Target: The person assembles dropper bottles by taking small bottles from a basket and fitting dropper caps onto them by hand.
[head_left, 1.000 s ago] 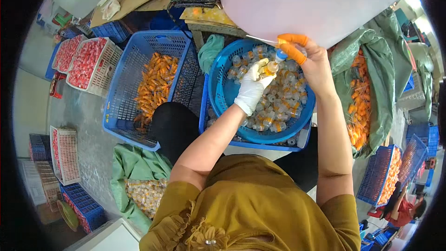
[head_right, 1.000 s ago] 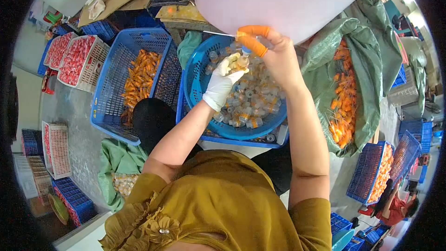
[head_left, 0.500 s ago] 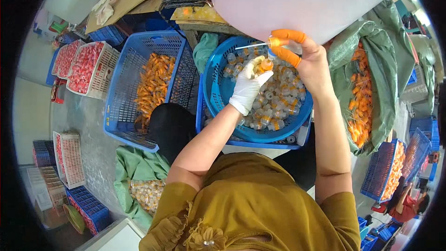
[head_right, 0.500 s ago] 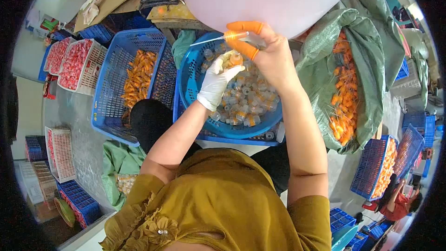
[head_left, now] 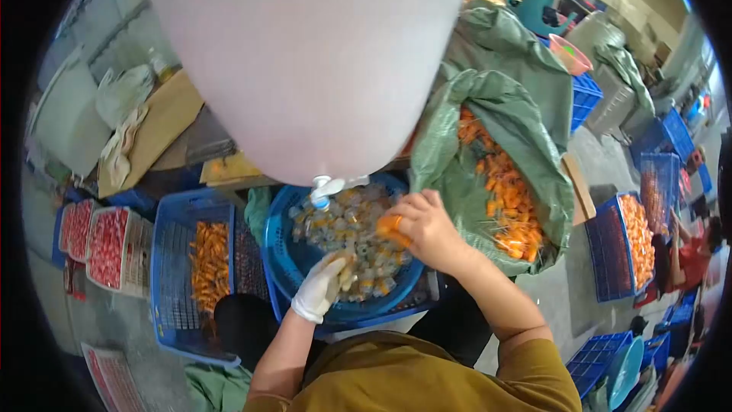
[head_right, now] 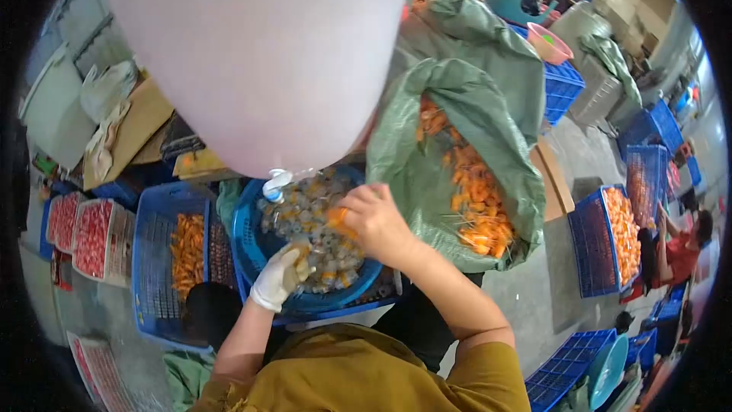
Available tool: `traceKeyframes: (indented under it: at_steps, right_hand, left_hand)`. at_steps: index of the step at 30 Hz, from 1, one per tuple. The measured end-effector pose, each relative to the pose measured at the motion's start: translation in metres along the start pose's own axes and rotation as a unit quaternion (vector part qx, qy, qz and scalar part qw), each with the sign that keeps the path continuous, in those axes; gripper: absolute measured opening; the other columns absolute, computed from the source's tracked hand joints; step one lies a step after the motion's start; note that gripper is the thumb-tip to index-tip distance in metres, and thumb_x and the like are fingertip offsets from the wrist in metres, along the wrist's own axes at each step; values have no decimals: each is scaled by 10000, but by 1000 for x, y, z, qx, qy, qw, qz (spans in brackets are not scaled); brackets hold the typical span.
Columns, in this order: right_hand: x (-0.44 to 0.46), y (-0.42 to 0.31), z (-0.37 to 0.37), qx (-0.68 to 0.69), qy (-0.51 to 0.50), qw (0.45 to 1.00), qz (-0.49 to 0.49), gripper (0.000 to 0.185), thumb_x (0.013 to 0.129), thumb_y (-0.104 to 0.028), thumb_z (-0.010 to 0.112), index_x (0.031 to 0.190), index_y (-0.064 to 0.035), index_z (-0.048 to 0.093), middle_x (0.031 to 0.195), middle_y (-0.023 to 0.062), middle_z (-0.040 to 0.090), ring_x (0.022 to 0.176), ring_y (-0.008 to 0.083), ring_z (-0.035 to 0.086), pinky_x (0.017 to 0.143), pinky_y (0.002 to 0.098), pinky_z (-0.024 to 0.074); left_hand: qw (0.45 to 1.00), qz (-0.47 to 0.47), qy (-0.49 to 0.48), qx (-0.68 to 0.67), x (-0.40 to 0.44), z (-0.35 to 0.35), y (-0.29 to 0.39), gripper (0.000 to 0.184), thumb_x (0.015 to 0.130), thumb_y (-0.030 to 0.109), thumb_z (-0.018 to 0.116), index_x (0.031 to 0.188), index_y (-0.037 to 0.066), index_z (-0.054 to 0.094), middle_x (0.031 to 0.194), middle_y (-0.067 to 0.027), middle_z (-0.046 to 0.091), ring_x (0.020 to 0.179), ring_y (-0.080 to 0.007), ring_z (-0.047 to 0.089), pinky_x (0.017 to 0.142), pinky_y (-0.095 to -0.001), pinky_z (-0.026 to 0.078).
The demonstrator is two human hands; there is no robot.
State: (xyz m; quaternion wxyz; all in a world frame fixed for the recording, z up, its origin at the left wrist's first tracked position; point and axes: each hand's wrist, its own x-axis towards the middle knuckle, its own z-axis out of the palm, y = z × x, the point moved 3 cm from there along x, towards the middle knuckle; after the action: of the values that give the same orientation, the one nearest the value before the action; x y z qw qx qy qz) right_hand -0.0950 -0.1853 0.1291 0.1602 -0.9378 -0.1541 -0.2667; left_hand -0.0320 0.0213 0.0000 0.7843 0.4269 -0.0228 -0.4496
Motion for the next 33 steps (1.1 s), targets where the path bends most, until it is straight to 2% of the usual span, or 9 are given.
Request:
traceKeyframes:
  at_steps: [11, 17, 19, 21, 23, 24, 25, 31, 33]
  right_hand:
    - [-27, -9, -11, 299, -86, 948, -63, 187, 789, -184, 706, 928, -62, 681, 1033, 48, 630, 984, 226, 556, 853, 355, 413]
    - [-50, 0, -4, 272, -113, 956, -4, 202, 788, -169, 711, 887, -2, 656, 876, 138, 627, 806, 302, 582, 709, 383, 480]
    - [-61, 3, 12, 419, -262, 848, 190, 258, 814, -251, 691, 910, -13, 659, 702, 101, 616, 694, 295, 590, 627, 382, 479]
    - [-58, -1, 10, 258, -206, 930, 163, 271, 812, -270, 684, 936, -30, 661, 758, 99, 624, 729, 274, 589, 650, 370, 474]
    - [-47, -12, -5, 86, -142, 978, 131, 285, 810, -288, 677, 961, -46, 663, 814, 98, 633, 763, 252, 588, 673, 358, 468]
    - [-35, -23, -22, 76, -70, 994, 27, 290, 803, -287, 675, 975, -54, 655, 873, 100, 626, 806, 238, 581, 700, 347, 458]
    - [-29, -32, -34, 64, 2, 995, -78, 296, 795, -285, 673, 988, -62, 647, 931, 103, 620, 848, 223, 575, 727, 335, 448]
    - [-59, -32, -7, 51, -107, 984, -135, 299, 821, -229, 668, 1057, -53, 616, 899, 51, 607, 853, 232, 589, 729, 322, 458]
    - [-72, -20, 12, 284, -162, 940, 98, 256, 901, -249, 609, 992, -10, 602, 745, 48, 540, 746, 186, 547, 692, 309, 443]
  left_hand:
    - [976, -93, -197, 12, -19, 55, -7, 531, 911, 450, 571, 1051, -62, 589, 755, -33, 578, 542, -74, 439, 467, -215, 328]
    - [949, 75, -37, 303, -31, 83, 0, 305, 850, 155, 699, 1099, 44, 563, 825, -19, 592, 662, -121, 535, 680, -250, 461]
    - [525, 507, 3, 684, -52, 113, 22, 384, 776, 127, 743, 1114, 67, 571, 899, -47, 592, 802, -211, 568, 805, -337, 455]
    - [542, 486, 12, 686, -46, 99, 17, 470, 711, 105, 767, 1141, 92, 576, 923, -68, 578, 919, -299, 554, 888, -408, 417]
    - [685, 386, 57, 615, -33, 81, 15, 374, 799, 134, 725, 1132, 55, 573, 923, -73, 601, 789, -198, 588, 764, -331, 491]
    - [921, 179, 22, 344, -30, 76, 8, 338, 865, 181, 676, 1145, 19, 577, 879, -66, 619, 722, -169, 592, 711, -304, 500]
    - [991, 11, -14, 135, -28, 65, 4, 361, 899, 244, 649, 1137, -18, 580, 844, -65, 635, 653, -139, 577, 661, -259, 489]
    - [941, -88, -160, 286, -39, 56, 6, 276, 890, 210, 648, 1091, 22, 632, 904, -53, 641, 691, -150, 567, 746, -277, 472]
    - [607, 410, -33, 680, -48, 79, 20, 381, 750, 244, 763, 1086, 119, 637, 815, -36, 602, 756, -206, 582, 821, -350, 443]
